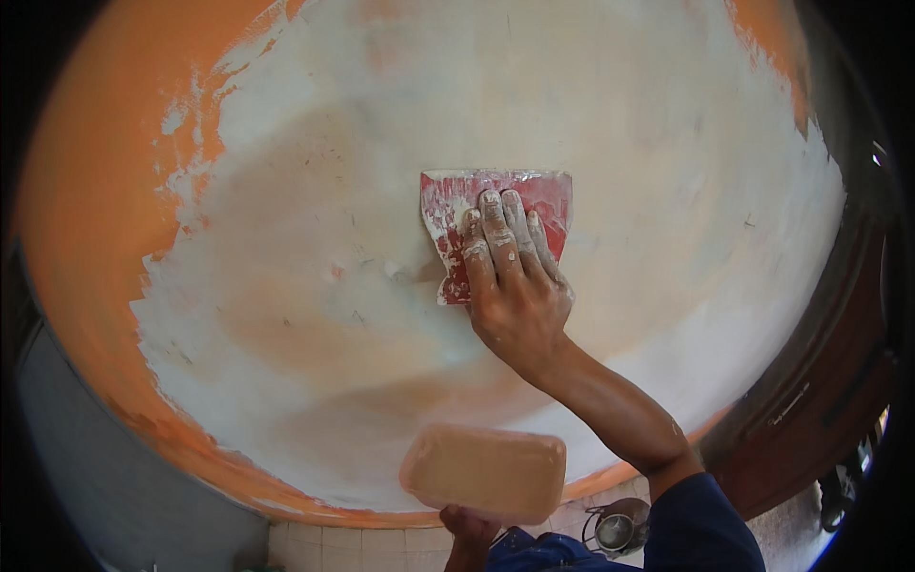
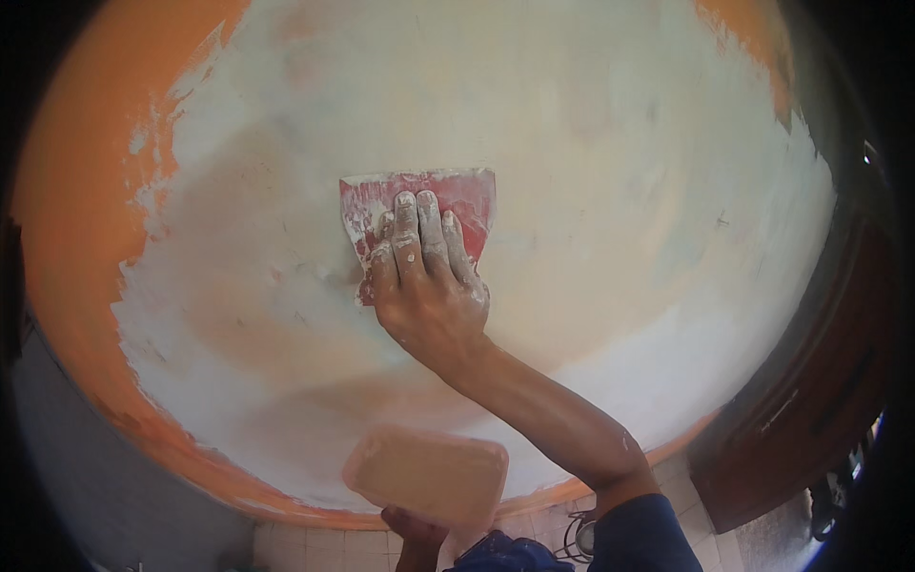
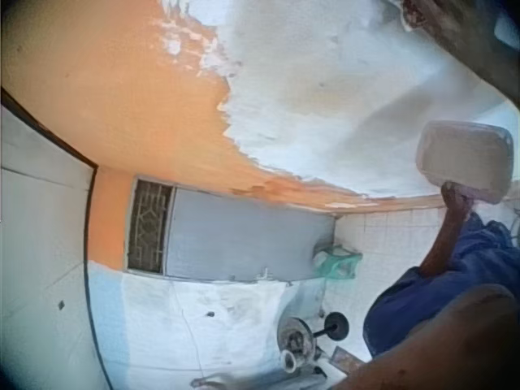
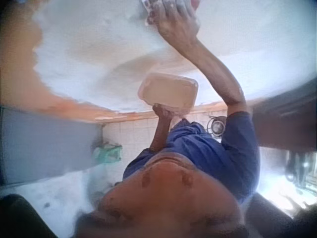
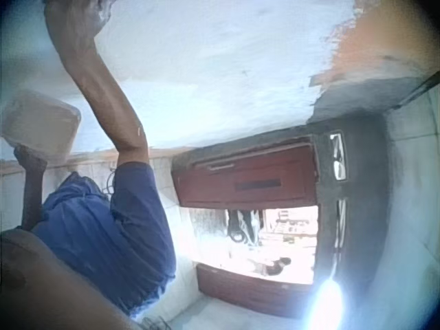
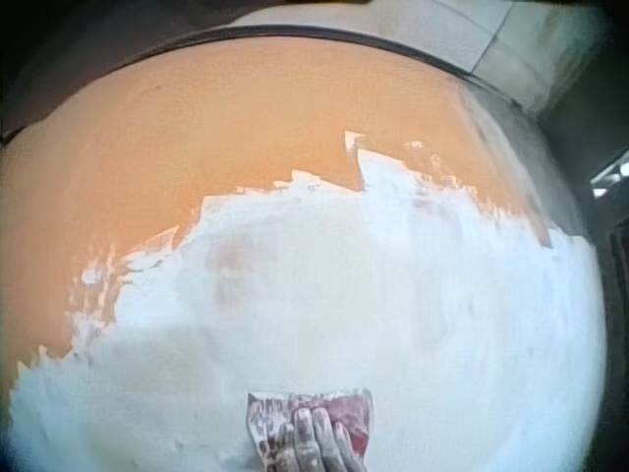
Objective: The person applies plaster to an orange and cream colored wall using a spreading tool, periodically scooping more plaster from a plastic container.
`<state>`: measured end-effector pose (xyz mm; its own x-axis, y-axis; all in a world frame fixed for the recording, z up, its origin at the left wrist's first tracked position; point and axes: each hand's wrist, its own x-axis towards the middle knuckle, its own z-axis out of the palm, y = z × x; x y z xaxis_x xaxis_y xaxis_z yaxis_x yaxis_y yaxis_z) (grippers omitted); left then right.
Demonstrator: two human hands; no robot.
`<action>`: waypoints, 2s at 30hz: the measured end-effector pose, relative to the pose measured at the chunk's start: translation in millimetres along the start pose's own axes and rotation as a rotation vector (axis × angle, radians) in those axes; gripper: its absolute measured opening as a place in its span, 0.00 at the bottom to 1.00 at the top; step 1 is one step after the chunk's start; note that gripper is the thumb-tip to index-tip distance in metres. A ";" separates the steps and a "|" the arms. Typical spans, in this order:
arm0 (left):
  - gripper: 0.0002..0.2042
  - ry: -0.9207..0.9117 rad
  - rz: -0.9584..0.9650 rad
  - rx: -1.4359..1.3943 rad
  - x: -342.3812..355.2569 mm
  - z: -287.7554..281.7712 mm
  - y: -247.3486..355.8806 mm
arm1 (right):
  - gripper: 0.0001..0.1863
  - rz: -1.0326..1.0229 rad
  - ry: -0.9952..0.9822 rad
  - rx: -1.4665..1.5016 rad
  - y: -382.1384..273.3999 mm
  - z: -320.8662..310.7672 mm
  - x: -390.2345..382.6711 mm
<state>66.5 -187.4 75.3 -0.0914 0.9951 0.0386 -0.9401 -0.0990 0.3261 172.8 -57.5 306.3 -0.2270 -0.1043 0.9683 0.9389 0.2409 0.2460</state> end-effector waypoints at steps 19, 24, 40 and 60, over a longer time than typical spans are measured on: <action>0.18 -0.164 0.069 0.021 66.6 -65.7 -48.7 | 0.15 0.061 -0.077 0.050 16.1 -42.6 32.9; 0.18 -0.307 -0.030 -0.036 86.5 -128.7 -48.2 | 0.15 -0.040 -0.063 0.037 -9.1 -36.1 -2.9; 0.29 -0.297 -0.082 -0.113 81.7 -120.2 -46.0 | 0.16 -0.033 -0.003 -0.021 -9.3 0.6 -15.0; 0.20 -0.239 -0.032 -0.058 76.9 -99.0 -45.4 | 0.17 -0.026 -0.140 0.084 0.3 -50.0 -9.1</action>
<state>69.6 -105.8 -30.1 0.0120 0.9672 0.2536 -0.9591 -0.0606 0.2766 188.1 -104.7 295.4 -0.2899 0.0228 0.9568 0.9087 0.3205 0.2676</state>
